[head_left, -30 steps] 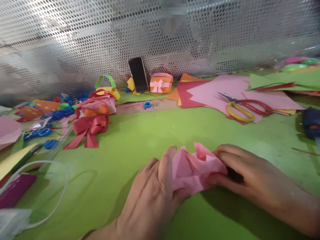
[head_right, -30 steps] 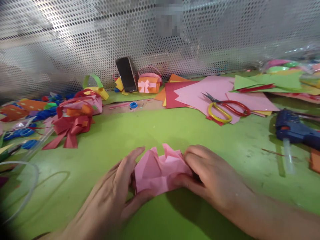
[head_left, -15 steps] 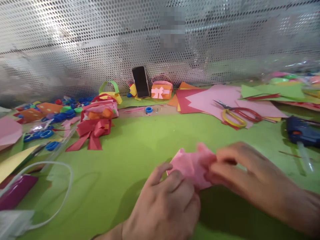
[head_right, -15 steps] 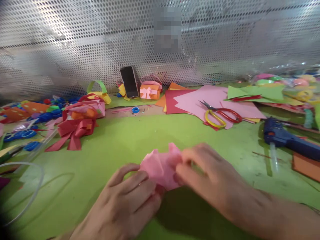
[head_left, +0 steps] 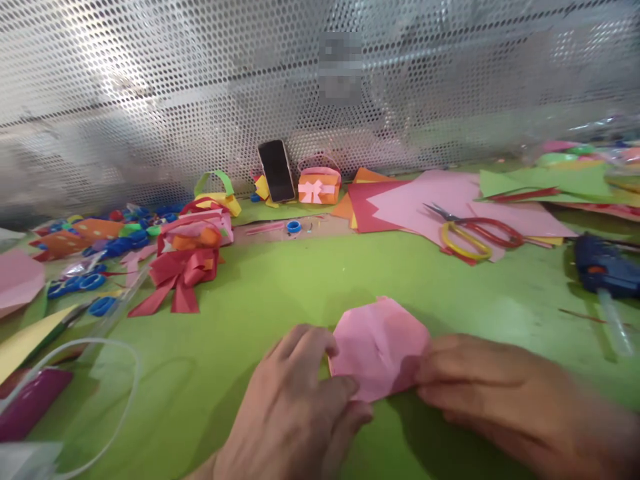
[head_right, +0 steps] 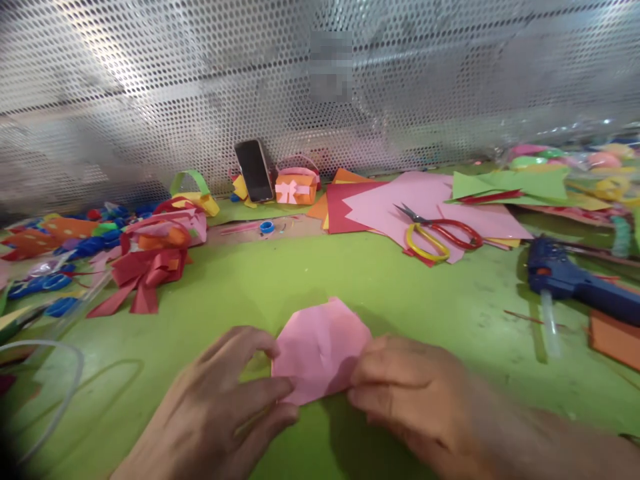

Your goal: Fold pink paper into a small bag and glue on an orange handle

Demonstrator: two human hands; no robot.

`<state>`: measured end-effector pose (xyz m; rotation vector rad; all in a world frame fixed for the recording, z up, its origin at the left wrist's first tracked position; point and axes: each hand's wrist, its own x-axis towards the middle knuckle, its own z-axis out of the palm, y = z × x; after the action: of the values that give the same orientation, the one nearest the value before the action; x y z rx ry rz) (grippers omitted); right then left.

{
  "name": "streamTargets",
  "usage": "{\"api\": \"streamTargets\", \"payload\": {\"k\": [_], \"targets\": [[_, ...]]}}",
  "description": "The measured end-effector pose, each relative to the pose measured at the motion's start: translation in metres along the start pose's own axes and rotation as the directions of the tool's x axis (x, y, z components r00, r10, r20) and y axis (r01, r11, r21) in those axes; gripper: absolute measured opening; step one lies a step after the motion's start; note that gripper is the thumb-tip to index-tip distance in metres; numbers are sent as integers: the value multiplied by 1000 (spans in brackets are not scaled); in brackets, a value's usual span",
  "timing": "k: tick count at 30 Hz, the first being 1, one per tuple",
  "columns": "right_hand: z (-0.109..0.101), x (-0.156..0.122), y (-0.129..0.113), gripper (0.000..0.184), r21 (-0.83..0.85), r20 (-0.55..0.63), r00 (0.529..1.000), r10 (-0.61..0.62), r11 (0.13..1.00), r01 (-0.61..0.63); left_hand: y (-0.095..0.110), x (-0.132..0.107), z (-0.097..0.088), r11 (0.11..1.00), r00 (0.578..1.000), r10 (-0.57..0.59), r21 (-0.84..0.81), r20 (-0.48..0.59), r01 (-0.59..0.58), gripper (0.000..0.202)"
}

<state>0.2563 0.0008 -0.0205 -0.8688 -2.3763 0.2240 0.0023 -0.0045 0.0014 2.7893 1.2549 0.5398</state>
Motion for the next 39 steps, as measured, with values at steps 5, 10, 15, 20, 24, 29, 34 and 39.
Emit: {"api": "streamTargets", "payload": {"k": [5, 10, 15, 20, 24, 29, 34, 39], "targets": [[0, 1, 14, 57, -40, -186, 870, 456, 881, -471, -7, 1, 9, 994, 991, -113, -3, -74, 113, 79], [-3, 10, 6, 36, 189, -36, 803, 595, 793, -579, -9, 11, 15, 996, 971, -80, -59, -226, 68, 64], [-4, 10, 0, 22, 112, -139, 921, 364, 930, -351, -9, 15, 10, 979, 959, 80, -157, -273, -126, 26], [10, -3, 1, 35, -35, -49, 988, 148, 988, -150, -4, 7, 7, 978, 989, 139, -146, -53, -146, 26], [11, -3, 0, 32, -158, 3, 1000, -28, 987, 28, 3, 1, 3, 982, 982, 177, -74, 68, -172, 7], [4, 3, 3, 24, -55, 35, 999, -36, 998, 38, 1, 2, 7, 984, 986, 161, -81, 48, -157, 20], [13, 8, 8, 35, 79, 36, 959, 282, 956, -284, -6, 12, 13, 990, 999, 4, -139, -52, -11, 13], [18, 11, 7, 40, 50, 40, 935, 352, 934, -354, -7, 20, 13, 986, 995, -95, -137, -8, 93, 13]]}}
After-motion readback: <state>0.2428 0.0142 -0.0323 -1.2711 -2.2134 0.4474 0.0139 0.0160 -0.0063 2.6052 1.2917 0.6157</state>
